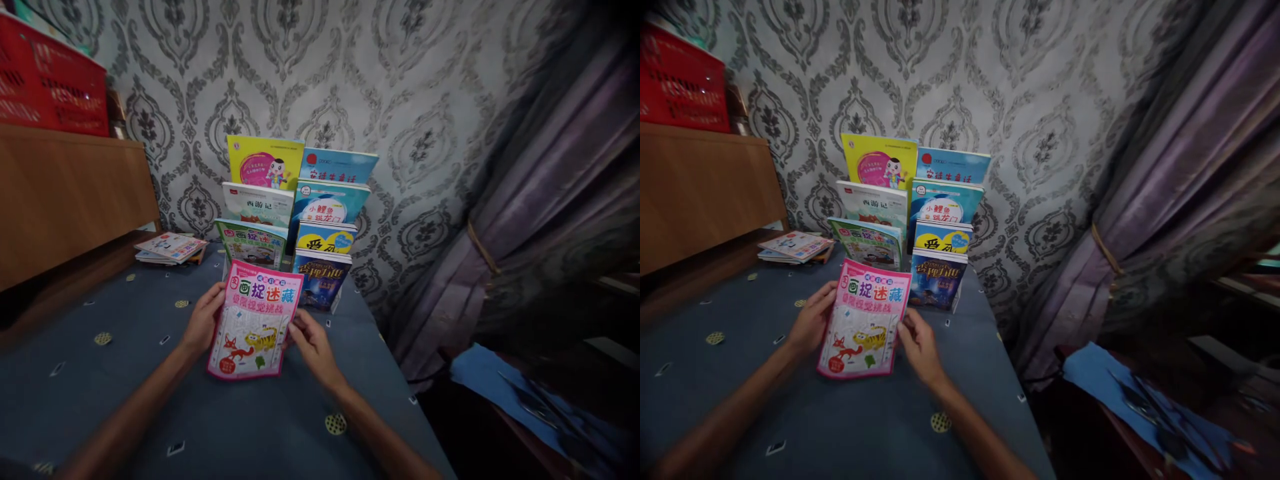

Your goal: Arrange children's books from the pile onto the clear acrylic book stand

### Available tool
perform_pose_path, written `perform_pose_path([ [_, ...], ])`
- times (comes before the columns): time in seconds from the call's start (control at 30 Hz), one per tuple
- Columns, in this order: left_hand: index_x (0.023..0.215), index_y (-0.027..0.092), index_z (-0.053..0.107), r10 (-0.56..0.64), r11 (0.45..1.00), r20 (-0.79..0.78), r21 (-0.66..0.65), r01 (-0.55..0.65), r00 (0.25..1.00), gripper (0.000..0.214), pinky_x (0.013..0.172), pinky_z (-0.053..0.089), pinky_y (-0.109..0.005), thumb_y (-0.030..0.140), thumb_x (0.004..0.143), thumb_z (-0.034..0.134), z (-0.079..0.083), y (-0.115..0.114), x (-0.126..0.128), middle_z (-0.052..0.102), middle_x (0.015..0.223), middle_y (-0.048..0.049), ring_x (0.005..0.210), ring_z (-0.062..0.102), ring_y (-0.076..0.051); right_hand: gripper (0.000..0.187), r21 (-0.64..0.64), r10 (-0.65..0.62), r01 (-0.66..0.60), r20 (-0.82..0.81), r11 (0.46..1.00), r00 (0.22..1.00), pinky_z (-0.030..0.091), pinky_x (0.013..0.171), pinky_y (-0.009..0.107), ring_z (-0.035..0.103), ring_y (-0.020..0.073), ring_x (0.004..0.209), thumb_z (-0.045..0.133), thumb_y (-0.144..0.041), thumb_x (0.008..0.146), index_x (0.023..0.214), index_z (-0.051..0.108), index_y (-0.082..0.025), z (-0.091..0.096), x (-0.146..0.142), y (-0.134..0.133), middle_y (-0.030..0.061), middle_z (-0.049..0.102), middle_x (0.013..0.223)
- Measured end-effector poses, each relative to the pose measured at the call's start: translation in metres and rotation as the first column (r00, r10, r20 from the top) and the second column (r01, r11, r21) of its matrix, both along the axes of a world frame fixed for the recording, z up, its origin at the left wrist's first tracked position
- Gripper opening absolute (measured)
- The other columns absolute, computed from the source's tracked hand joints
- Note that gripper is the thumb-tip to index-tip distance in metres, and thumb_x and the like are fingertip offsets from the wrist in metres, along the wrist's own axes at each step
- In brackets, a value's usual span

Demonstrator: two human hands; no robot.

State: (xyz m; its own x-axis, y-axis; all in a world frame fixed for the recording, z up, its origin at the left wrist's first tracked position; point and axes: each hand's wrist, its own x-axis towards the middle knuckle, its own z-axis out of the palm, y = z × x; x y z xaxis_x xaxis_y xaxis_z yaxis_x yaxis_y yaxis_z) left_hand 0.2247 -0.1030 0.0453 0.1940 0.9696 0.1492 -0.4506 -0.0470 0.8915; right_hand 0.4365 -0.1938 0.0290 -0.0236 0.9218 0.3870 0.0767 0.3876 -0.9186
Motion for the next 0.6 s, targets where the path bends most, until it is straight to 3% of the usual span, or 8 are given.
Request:
perform_pose_path([
  [0.1, 0.088, 0.019, 0.063, 0.052, 0.996, -0.006, 0.073, -0.052, 0.999, 0.026, 0.066, 0.049, -0.024, 0.038, 0.073, 0.072, 0.002, -0.002, -0.003, 0.068, 0.078, 0.0005, 0.071, 0.063, -0.016, 0.028, 0.181, -0.192, 0.157, 0.197, 0.971, 0.961, 0.056, 0.072, 0.03, 0.066, 0.0186, 0.083, 0.046, -0.041, 0.1, 0.11, 0.062, -0.02, 0.002, -0.007, -0.007, 0.0066, 0.07, 0.095],
  [0.2, 0.085, 0.019, 0.062, 0.057, 0.995, -0.038, 0.088, -0.054, 0.998, 0.019, 0.064, 0.047, -0.023, 0.033, 0.073, 0.066, -0.003, -0.006, -0.006, 0.065, 0.075, 0.0011, 0.068, 0.059, -0.015, 0.025, 0.271, -0.318, 0.243, 0.278, 0.931, 0.907, 0.054, 0.079, 0.03, 0.067, 0.0191, 0.089, 0.042, -0.032, 0.102, 0.114, 0.06, -0.02, -0.003, -0.014, -0.012, 0.0075, 0.07, 0.099],
  [0.43, 0.079, 0.019, 0.064, 0.098, 0.984, -0.122, 0.162, -0.077, 0.988, 0.019, 0.063, 0.044, -0.023, 0.026, 0.061, 0.062, 0.002, -0.008, -0.014, 0.063, 0.072, 0.0001, 0.068, 0.054, -0.016, 0.026, 0.348, -0.373, 0.255, 0.332, 0.902, 0.867, 0.054, 0.079, 0.03, 0.068, 0.0188, 0.086, 0.041, -0.027, 0.101, 0.121, 0.056, -0.02, -0.006, -0.017, -0.005, 0.0078, 0.072, 0.1],
  [0.6, 0.076, 0.02, 0.065, 0.138, 0.969, -0.159, 0.224, -0.1, 0.978, 0.018, 0.063, 0.043, -0.024, 0.025, 0.061, 0.057, 0.006, -0.003, -0.014, 0.061, 0.07, 0.001, 0.067, 0.051, -0.016, 0.028, 0.405, -0.386, 0.234, 0.349, 0.884, 0.854, 0.056, 0.081, 0.031, 0.069, 0.0195, 0.087, 0.04, -0.024, 0.101, 0.123, 0.056, -0.02, -0.003, -0.023, 0.002, 0.0084, 0.071, 0.099],
])
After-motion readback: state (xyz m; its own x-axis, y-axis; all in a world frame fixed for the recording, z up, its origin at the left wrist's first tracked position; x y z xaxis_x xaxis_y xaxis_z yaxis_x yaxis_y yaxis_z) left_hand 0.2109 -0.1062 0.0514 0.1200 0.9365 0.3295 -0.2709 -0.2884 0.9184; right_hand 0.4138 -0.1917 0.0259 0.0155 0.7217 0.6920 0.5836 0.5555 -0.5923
